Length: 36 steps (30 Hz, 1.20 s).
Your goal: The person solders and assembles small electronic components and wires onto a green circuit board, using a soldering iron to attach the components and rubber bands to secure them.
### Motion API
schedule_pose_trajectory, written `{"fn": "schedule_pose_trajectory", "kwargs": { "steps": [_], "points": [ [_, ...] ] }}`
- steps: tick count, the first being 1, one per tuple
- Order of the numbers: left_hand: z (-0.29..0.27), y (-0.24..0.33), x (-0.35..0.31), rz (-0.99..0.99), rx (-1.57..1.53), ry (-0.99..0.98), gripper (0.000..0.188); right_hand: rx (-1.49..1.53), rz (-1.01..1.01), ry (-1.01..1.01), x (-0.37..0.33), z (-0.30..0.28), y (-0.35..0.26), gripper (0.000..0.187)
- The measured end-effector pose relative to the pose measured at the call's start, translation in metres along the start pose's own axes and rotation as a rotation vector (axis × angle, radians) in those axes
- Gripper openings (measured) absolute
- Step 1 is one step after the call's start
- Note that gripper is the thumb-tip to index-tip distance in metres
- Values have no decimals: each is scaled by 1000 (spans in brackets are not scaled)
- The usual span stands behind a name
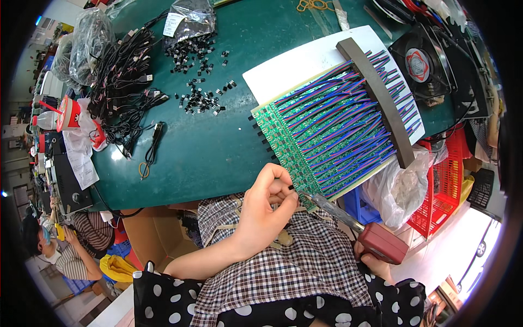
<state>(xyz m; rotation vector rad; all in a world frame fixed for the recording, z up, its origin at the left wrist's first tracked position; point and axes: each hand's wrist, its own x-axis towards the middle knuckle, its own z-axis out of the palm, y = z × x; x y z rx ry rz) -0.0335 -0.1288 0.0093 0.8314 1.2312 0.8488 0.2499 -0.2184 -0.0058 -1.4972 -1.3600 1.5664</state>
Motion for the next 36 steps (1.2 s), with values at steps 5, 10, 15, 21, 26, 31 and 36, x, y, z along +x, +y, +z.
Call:
{"fn": "schedule_pose_trajectory", "kwargs": {
  "steps": [5,10,15,21,26,31,36],
  "points": [
    [-2,1,1,-3,11,8,21,-25,-123,2,-14,-7,31,54],
    [4,-3,-1,27,55,32,20,-42,-178,-20,-27,-15,57,70],
    [6,-3,0,38,23,90,20,2,29,11,-31,-15,39,58],
    [7,-3,0,59,50,94,20,-166,-120,-62,-17,-15,36,51],
    [2,-3,1,67,45,94,20,-40,-132,-13,-14,-9,25,53],
    [10,-4,-1,80,69,104,20,38,-175,83,-17,-7,28,59],
    [6,-5,-2,159,193,103,25,486,-22,86,-5,6,-17,59]
  ]
}}
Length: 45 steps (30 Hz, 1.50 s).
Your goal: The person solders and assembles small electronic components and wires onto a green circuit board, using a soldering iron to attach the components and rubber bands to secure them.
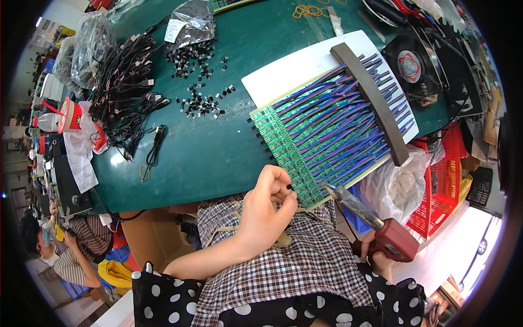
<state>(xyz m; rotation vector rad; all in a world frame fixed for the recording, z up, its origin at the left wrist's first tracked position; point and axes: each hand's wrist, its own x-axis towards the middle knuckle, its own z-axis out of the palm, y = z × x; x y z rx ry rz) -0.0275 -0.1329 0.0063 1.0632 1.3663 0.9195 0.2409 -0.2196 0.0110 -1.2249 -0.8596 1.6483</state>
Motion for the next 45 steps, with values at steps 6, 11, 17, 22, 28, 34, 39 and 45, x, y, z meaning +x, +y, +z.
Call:
{"fn": "schedule_pose_trajectory", "kwargs": {
  "steps": [6,11,17,22,28,34,39,45],
  "points": [
    [-42,44,-19,600,451,235,13,30,-16,85,4,15,-12,46],
    [-38,81,-65,1254,304,500,19,87,-85,117,9,16,-6,43],
    [-33,79,-74,1737,-146,981,27,83,-171,62,9,15,3,53],
    [-32,89,-61,1930,-409,616,33,76,-143,132,11,21,1,63],
    [-74,35,-2,1164,151,872,33,35,-156,109,13,18,-2,58],
    [-98,1,76,164,435,495,22,20,-176,176,17,23,1,67],
    [-102,16,96,43,751,375,16,-19,-226,205,19,22,5,76],
    [-124,26,98,135,845,168,9,-29,-241,222,16,22,5,78]
  ]
}}
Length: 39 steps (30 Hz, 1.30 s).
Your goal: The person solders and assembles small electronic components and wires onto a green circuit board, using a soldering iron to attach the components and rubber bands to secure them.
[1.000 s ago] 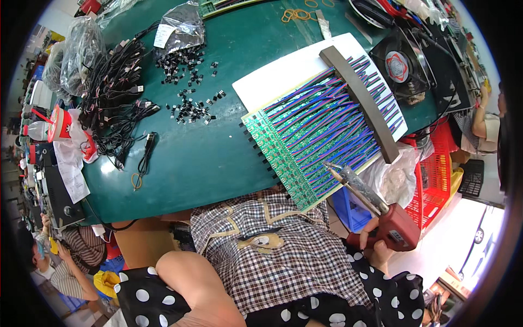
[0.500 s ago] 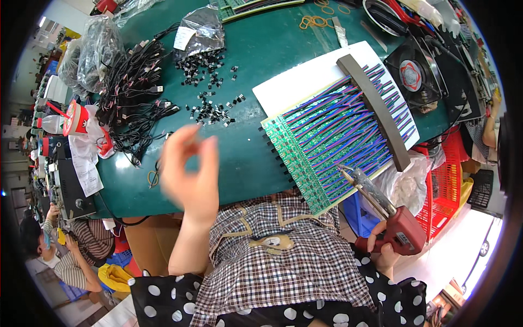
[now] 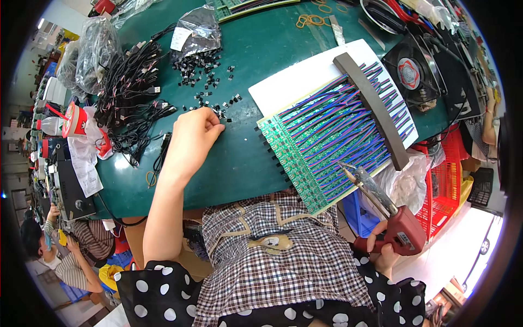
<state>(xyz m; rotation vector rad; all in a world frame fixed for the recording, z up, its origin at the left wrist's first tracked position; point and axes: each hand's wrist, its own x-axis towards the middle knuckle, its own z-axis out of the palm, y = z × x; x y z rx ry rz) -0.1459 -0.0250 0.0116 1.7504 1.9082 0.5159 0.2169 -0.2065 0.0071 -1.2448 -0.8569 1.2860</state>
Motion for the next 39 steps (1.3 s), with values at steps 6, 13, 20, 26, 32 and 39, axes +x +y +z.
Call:
{"fn": "schedule_pose_trajectory", "kwargs": {
  "steps": [6,13,20,26,32,39],
  "points": [
    [2,2,-32,-142,-744,-259,5,71,103,-42,1,0,-3,69],
    [48,69,-113,-266,-1130,-483,15,106,131,-58,0,-2,-6,68],
    [70,82,-120,-297,-1169,-344,18,67,97,-227,-7,-22,2,60],
    [71,88,-120,-222,-829,-321,17,8,188,-317,-6,-25,-6,58],
    [75,87,-119,-294,-997,-299,18,127,260,-255,-8,-27,-4,54],
    [76,87,-117,-320,-1014,-339,18,-56,422,-315,-10,-38,-3,37]
  ]
}}
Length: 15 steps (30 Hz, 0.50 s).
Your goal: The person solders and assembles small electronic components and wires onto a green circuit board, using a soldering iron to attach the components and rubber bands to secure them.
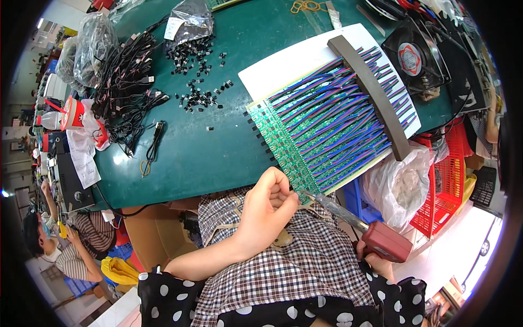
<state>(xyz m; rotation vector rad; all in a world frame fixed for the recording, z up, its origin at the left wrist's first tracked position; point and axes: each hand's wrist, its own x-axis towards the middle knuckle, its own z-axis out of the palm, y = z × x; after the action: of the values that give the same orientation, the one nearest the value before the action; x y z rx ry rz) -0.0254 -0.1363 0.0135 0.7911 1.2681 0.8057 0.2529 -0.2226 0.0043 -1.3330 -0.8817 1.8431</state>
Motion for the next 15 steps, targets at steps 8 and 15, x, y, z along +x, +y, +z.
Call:
{"fn": "schedule_pose_trajectory", "kwargs": {
  "steps": [8,15],
  "points": [
    [1,-1,0,5,11,11,19,-323,-150,32,2,-6,9,30],
    [0,-2,1,2,16,9,20,-189,-205,-11,6,-6,11,54]
  ]
}}
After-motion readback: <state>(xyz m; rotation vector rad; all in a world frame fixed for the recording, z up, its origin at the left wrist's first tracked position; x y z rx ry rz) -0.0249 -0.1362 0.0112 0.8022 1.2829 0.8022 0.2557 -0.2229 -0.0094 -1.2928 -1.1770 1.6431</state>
